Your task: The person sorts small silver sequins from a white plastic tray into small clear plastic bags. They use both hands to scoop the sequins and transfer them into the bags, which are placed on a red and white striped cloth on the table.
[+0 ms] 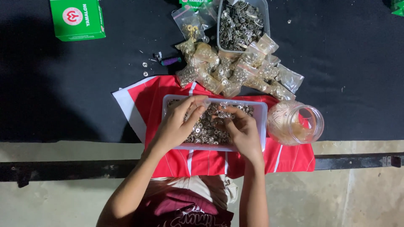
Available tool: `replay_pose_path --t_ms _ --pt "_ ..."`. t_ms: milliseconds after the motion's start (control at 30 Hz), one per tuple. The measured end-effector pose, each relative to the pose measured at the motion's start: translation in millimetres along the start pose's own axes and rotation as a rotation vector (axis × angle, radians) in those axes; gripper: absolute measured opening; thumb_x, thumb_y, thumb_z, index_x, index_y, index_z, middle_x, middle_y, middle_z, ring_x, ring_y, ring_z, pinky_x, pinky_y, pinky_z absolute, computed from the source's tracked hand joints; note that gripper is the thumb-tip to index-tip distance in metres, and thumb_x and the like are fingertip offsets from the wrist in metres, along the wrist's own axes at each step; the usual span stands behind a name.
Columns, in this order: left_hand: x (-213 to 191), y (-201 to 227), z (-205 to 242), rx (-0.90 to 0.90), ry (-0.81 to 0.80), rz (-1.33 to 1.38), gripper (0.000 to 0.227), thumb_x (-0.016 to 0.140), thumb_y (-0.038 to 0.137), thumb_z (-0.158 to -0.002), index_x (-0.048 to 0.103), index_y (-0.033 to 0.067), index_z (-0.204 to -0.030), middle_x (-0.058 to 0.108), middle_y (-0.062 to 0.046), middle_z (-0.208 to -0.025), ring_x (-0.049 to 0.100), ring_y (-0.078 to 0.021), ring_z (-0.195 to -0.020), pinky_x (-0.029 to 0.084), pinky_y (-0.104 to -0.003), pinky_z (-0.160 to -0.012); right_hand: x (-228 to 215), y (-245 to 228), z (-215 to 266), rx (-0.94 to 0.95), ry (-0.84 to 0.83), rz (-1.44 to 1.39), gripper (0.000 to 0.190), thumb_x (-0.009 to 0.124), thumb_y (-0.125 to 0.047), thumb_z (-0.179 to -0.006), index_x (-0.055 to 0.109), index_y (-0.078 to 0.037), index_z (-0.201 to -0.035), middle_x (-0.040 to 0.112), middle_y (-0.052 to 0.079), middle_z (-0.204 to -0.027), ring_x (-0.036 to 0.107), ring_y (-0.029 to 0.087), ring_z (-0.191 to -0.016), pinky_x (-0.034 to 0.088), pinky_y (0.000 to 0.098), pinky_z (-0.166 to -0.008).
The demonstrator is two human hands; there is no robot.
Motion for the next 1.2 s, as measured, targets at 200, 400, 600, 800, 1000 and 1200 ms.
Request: replay_pose_path --t_ms 200,400,600,800,1000,1200 --pt "3 4 3 -0.002 -0.04 -0.022 0.036 0.059 0.029 -0.104 0.067 0.0029 -0.127 0.073 -0.022 -0.104 0.072 -0.04 -0.098 0.058 -0.048 -0.08 2 14 -1 0.035 0.001 -0.02 0.028 0.064 0.005 -0.093 0.068 0.008 -0.12 0.072 0.027 -0.116 0.069 0.028 -0.099 0.063 0.0494 -0.08" --pt "4 7 0 -0.013 -0.088 -0.012 0.037 0.062 0.028 -0.102 0.066 0.0041 -0.13 0.073 -0.024 -0.106 0.071 -0.0419 -0.096 0.058 -0.048 -0.078 3 -1 0 0.015 -0.043 0.005 0.033 0.059 0.005 -0.093 0.067 0.007 -0.125 0.073 0.026 -0.113 0.068 0.029 -0.1 0.062 0.0522 -0.082" --pt "5 7 0 -0.024 -0.089 -0.031 0.038 0.063 0.027 -0.101 0.066 0.0032 -0.13 0.072 -0.026 -0.108 0.071 -0.0437 -0.096 0.058 -0.049 -0.077 10 -13 3 -0.046 -0.054 0.105 0.037 0.066 0.008 -0.088 0.069 0.005 -0.125 0.074 0.025 -0.111 0.069 0.025 -0.096 0.061 0.0463 -0.079" --pt "7 -2 -8 -0.102 -0.206 0.111 0.041 0.056 0.036 -0.104 0.068 0.0056 -0.128 0.074 -0.025 -0.107 0.075 -0.0371 -0.09 0.061 -0.045 -0.072 -1 -13 -3 -0.065 -0.058 0.207 0.02 0.073 -0.004 -0.092 0.076 0.002 -0.111 0.077 0.016 -0.085 0.066 0.017 -0.073 0.06 0.036 -0.063" --pt "-1 50 -35 0.117 -0.377 0.079 0.044 0.051 0.033 -0.105 0.065 -0.0017 -0.128 0.071 -0.032 -0.112 0.072 -0.0471 -0.095 0.059 -0.055 -0.078 -1 -42 -16 -0.125 -0.151 0.237 0.017 0.071 0.001 -0.089 0.073 0.006 -0.106 0.074 0.017 -0.075 0.068 0.018 -0.057 0.056 0.029 -0.05" --pt "3 23 -51 0.243 -0.389 0.205 0.054 0.056 0.052 -0.1 0.066 0.0078 -0.131 0.072 -0.019 -0.11 0.071 -0.0319 -0.092 0.059 -0.044 -0.081 11 -131 -12 -0.216 -0.282 0.399 0.015 0.073 0.0 -0.087 0.077 0.007 -0.1 0.074 0.018 -0.07 0.068 0.019 -0.058 0.061 0.0363 -0.055"
Point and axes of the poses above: each hand's wrist, its own z-axis away from the middle knuckle, its own x-axis out of the palm, y = z × x, the point moved 9 cm from there along -z, towards the middle knuckle
